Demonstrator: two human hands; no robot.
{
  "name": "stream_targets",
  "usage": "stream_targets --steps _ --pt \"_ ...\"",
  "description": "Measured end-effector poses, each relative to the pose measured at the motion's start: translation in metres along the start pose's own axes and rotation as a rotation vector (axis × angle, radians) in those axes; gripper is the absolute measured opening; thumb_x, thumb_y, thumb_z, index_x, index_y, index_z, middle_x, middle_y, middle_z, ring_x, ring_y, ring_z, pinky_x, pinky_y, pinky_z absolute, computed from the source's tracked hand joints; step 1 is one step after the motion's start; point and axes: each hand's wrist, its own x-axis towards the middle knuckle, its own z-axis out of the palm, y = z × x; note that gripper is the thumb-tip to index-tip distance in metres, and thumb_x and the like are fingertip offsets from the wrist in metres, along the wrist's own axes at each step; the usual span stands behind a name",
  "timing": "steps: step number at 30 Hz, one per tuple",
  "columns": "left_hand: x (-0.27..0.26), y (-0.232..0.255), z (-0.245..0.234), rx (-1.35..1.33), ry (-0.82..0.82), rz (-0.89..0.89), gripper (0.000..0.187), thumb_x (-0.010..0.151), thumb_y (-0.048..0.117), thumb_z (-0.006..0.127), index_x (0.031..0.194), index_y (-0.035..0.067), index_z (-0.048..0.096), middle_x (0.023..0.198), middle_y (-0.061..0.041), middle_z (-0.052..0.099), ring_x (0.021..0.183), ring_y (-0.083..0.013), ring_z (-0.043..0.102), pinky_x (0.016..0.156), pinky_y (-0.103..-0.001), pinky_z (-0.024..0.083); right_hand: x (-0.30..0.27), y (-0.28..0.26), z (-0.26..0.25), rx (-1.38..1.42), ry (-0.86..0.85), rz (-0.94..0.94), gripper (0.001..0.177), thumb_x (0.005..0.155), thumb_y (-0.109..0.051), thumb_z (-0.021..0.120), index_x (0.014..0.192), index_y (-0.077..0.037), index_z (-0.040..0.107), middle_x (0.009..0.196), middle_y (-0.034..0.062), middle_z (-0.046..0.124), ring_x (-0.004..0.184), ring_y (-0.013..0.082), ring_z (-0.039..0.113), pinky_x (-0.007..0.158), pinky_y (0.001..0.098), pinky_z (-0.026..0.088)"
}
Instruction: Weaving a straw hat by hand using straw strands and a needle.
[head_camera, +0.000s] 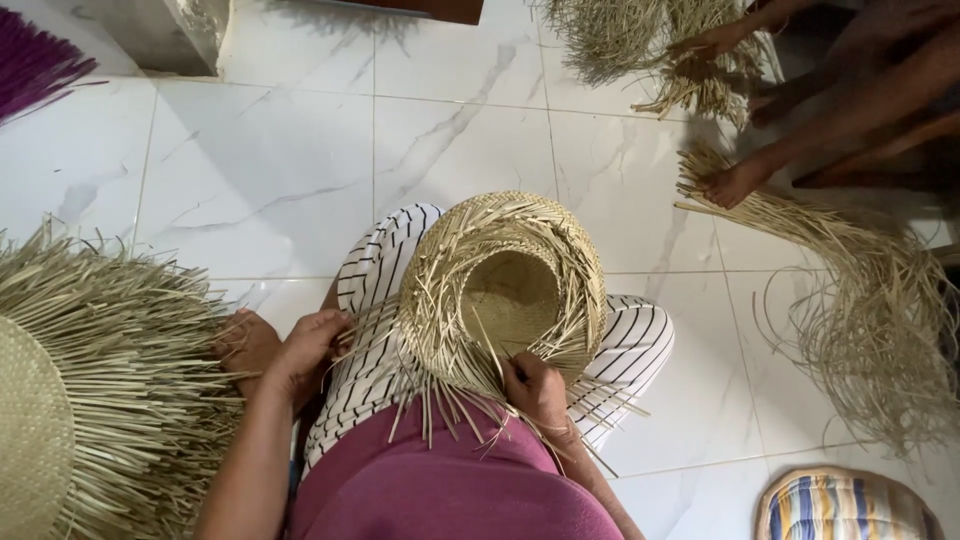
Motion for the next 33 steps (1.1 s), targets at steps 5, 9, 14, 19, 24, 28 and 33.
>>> stream_targets --steps 5,9,14,19,24,28,33 --pt "-0.001 0.059 0.008 0.504 0.173 0.089 0.029 0.103 0.035 0.062 0.117 0.013 0.075 0.102 -0.014 0.076 0.091 -0.0309 0.072 0.080 -0.045 0.055 -0.002 0.000 0.000 -0.009 0.028 -0.007 0.020 0.087 -0.034 0.075 0.077 -0.017 0.071 0.065 0.0137 0.069 0.070 0.0388 0.072 0.060 0.0482 0.053" --pt "-0.078 0.176 0.071 0.584 0.336 0.576 0.040 0.104 0.018 0.060 0.138 -0.002 0.058 0.131 -0.029 0.060 0.124 -0.0444 0.059 0.101 -0.053 0.051 -0.001 -0.003 -0.003 0.025 0.033 -0.004 0.021 0.085 -0.034 0.077 0.076 -0.017 0.070 0.065 0.0133 0.069 0.069 0.0385 0.072 0.061 0.0467 0.054" --pt "-0.115 0.225 0.127 0.664 0.249 0.898 0.053 0.103 0.011 0.059 0.147 -0.010 0.042 0.138 -0.037 0.047 0.130 -0.0519 0.050 0.109 -0.061 0.044 -0.001 -0.009 -0.005 0.022 0.035 -0.012 0.023 0.086 -0.035 0.077 0.076 -0.015 0.071 0.064 0.0144 0.069 0.069 0.0388 0.072 0.061 0.0477 0.054" --pt "-0.076 0.185 0.146 0.721 0.052 0.541 0.074 0.100 0.028 0.062 0.154 -0.010 0.028 0.143 -0.040 0.044 0.131 -0.0529 0.051 0.106 -0.063 0.047 0.002 0.000 -0.001 0.027 0.045 0.003 0.023 0.085 -0.036 0.077 0.074 -0.018 0.070 0.062 0.0110 0.069 0.067 0.0346 0.072 0.060 0.0454 0.054" --pt "-0.048 0.132 0.132 0.645 -0.022 0.239 0.064 0.097 0.057 0.064 0.123 -0.002 0.068 0.110 -0.033 0.071 0.105 -0.0490 0.070 0.083 -0.060 0.058 0.009 0.011 0.010 -0.067 0.025 0.099 0.021 0.086 -0.042 0.076 0.080 -0.023 0.074 0.068 0.0076 0.072 0.076 0.0320 0.075 0.067 0.0453 0.056" --pt "0.043 0.043 0.114 0.380 0.007 0.368 0.042 0.107 0.048 0.054 0.103 0.012 0.076 0.088 -0.015 0.075 0.088 -0.0276 0.074 0.073 -0.046 0.057 0.023 -0.065 -0.023 -0.051 -0.029 0.194 0.028 0.092 -0.043 0.068 0.100 -0.017 0.074 0.080 0.0166 0.075 0.089 0.0431 0.072 0.075 0.0577 0.053" --pt "0.023 0.049 0.119 0.238 0.025 0.413 0.022 0.103 0.032 0.066 0.097 0.012 0.074 0.077 -0.009 0.070 0.069 -0.0187 0.066 0.055 -0.041 0.055 0.032 -0.077 -0.038 -0.178 -0.254 0.130 0.036 0.096 -0.052 0.062 0.117 -0.026 0.074 0.095 0.0109 0.080 0.098 0.0409 0.073 0.083 0.0553 0.056"
